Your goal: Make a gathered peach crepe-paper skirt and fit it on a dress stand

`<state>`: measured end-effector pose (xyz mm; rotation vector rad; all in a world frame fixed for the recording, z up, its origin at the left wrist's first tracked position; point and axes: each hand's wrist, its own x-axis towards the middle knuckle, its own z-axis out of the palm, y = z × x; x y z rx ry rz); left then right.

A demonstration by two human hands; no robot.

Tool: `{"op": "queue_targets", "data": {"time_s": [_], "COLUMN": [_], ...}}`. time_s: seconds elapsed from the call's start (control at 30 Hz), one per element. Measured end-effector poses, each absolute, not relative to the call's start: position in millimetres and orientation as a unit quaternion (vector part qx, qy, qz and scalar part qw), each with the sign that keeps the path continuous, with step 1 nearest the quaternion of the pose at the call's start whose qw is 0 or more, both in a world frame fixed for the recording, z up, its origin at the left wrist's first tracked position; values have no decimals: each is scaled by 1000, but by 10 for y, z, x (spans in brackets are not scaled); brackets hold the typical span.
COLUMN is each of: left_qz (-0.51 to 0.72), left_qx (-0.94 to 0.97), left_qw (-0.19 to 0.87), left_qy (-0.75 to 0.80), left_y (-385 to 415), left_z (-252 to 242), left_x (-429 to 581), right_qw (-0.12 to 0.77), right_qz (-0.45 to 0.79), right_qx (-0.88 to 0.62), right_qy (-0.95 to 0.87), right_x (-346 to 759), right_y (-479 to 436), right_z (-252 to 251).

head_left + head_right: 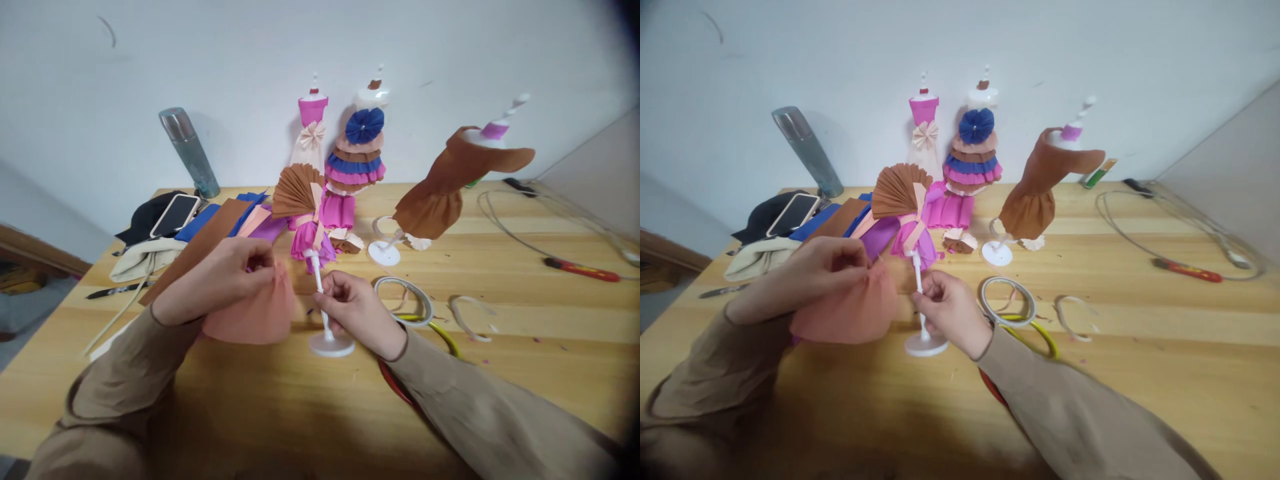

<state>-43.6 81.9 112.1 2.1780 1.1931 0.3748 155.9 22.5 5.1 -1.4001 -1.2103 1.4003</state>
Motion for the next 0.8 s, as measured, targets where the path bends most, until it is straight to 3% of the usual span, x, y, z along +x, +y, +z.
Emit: {"op": "queue_targets", "data": {"time_s": [0.17, 0.57, 0.8], "left_qz": [167, 198, 244], "left_qx": [828, 811, 771], "left_qw": [216, 280, 364], "left_qy": [490, 474, 462], "left_y": [857, 909, 830], "left_z": [1033, 1101, 1087], "left_x": [-397, -485, -425], "right_qw": [398, 446, 452], "right_qz": [582, 479, 500], "right_qx": [-541, -545, -504], "right_qy": [-458, -524, -539], "right_x": [1540, 1539, 1551], "right_y": [234, 248, 276], "right_z": [14, -47, -80]}}
